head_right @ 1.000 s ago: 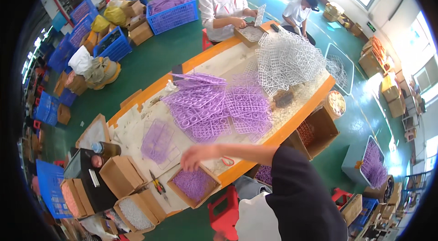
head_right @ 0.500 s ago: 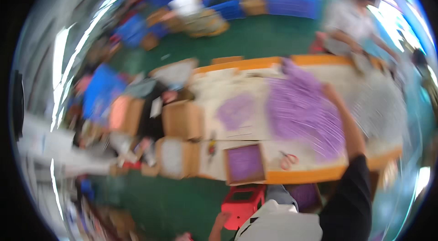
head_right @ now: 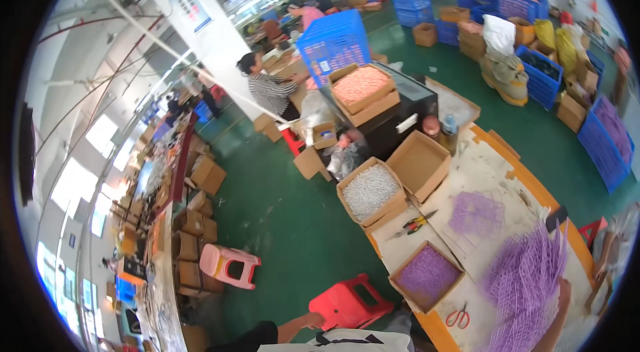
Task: Plucking small plastic components from a grid-like frame and placing them into a collection box.
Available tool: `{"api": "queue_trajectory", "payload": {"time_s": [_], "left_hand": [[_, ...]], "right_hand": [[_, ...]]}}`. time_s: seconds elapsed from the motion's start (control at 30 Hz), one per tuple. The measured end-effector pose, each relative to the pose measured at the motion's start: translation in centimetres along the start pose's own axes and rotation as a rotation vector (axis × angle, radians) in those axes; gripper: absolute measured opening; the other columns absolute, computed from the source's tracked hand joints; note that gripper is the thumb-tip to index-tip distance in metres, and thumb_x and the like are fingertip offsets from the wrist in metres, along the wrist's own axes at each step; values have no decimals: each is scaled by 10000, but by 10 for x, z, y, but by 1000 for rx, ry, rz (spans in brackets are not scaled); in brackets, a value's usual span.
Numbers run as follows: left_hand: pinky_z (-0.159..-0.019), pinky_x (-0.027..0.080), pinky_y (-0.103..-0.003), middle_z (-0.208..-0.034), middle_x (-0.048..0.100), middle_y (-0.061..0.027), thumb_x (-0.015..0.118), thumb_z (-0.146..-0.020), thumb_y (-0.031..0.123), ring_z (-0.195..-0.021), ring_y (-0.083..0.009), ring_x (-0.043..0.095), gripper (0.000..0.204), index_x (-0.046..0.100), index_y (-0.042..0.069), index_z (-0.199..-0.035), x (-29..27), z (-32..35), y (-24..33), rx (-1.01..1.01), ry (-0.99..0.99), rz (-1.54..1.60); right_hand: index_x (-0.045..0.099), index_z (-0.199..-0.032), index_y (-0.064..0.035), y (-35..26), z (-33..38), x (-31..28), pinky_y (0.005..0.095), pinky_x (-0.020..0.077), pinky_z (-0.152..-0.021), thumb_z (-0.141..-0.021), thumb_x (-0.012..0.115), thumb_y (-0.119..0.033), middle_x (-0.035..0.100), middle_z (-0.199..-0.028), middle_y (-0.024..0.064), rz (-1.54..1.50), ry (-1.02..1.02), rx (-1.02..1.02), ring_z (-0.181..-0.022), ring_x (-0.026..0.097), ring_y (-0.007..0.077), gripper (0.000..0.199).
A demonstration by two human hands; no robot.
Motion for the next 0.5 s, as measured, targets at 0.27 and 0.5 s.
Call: {"api": "queue_trajectory", "payload": {"time_s": [0.27,0.5], "left_hand": [[-678,493,-309,-906,627,-35,490,-849,280,-780,-146,604,281,633,99,-1008,5,-11,-11,-18,-3,12],[-619,510,-298,-916,623,-33,478,-841,279,-772,-144,604,288,632,104,-1012,-15,-40,-4,207,200,84]], "right_hand": [[319,-1357,-137,10,-7,-1,575,276,-946,-748,550,-604,397,-1305,136,-306,31,199,-1192,375,320,801],[322,-1356,-128,-30,38,12,569,274,-953,-756,540,-601,390,-1315,141,-343,147,78,-1202,369,322,795]]}}
Point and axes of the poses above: each hand's wrist, its own z-axis away from the middle knuckle, its own x-axis out of the palm, y = z × x, the point moved 2 cm from there along -z, towards the middle knuckle
